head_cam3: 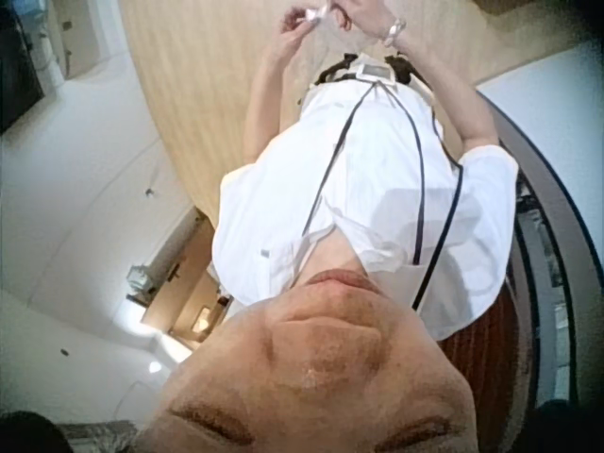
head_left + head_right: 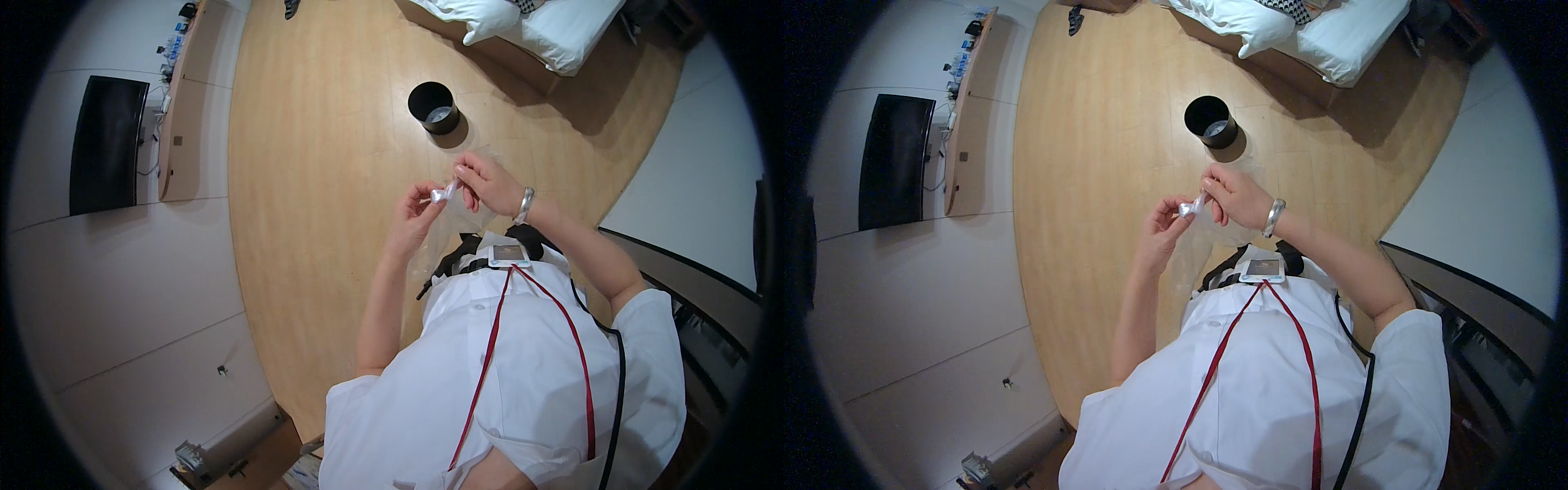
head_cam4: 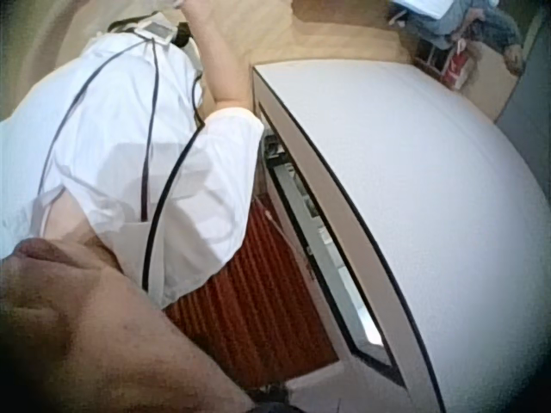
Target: The person replaces a plastic liner in a small bin, then moves to the bathroom to replace the liner in a toilet-side bin. They gather towels and a toothbrush, place them in a bag, and then pour green liquid cleaner into the toilet bowl. The person scrubs the bowl and surrounding floor with a toilet brush, then carries the cleaning tray out of the bathroom.
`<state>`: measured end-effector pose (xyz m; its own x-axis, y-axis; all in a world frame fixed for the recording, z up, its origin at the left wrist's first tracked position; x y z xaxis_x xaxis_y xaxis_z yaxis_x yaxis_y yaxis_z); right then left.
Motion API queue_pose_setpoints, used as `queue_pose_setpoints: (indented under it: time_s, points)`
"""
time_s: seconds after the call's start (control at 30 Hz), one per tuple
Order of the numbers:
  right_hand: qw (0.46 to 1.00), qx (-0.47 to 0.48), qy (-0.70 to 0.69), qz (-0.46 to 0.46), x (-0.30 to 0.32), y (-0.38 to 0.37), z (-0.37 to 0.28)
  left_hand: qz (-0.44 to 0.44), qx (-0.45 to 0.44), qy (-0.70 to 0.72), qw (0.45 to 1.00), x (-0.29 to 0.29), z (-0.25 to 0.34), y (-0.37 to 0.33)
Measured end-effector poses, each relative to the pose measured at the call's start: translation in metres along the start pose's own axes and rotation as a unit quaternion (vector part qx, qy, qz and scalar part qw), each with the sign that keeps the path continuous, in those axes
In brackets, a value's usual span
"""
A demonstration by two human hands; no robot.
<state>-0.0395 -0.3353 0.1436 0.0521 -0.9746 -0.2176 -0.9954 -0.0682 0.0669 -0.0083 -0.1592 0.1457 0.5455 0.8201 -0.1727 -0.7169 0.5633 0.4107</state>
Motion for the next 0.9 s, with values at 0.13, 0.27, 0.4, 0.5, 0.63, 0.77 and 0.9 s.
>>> queue_pose_setpoints:
  time_s: [0.13,0.27,0.4,0.5,0.63,0.77,0.9]
  points:
    - [0.999,-0.034,-0.024,-0.035,0.004,0.012,0.003,0.051,-0.032,0.082,0.995,-0.015,-0.008,-0.006]
    - [0.998,-0.042,0.053,-0.001,0.02,0.012,-0.002,0.061,-0.075,0.142,0.985,-0.037,-0.009,-0.011]
    - [0.96,0.129,0.245,0.04,0.036,0.009,-0.02,0.08,-0.039,0.058,0.994,-0.051,-0.009,-0.018]
    - [0.933,0.228,0.276,0.042,0.043,0.012,-0.034,0.084,-0.014,0.044,0.995,-0.059,-0.007,-0.029]
    - [0.956,0.187,0.2,0.103,0.056,0.025,-0.042,0.111,-0.025,0.087,0.99,-0.075,-0.002,-0.045]
    - [0.915,0.221,0.311,0.13,0.071,0.038,-0.045,0.103,0.007,0.108,0.989,-0.099,0.0,-0.059]
    - [0.905,0.22,0.328,0.159,0.09,0.041,-0.043,0.049,0.027,0.116,0.992,-0.115,0.002,-0.067]
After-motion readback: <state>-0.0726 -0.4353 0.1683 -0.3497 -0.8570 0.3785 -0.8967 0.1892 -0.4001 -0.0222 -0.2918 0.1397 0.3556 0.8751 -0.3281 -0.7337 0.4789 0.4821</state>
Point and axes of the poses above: each hand's wrist, its own y-axis away from the middle knuckle, its own x-axis out of the back of the hand, z = x × y, the point moved 2 cm from there along -y, towards the middle knuckle, and after that the axes turned 8 degrees about x, right-handed, at the moved point
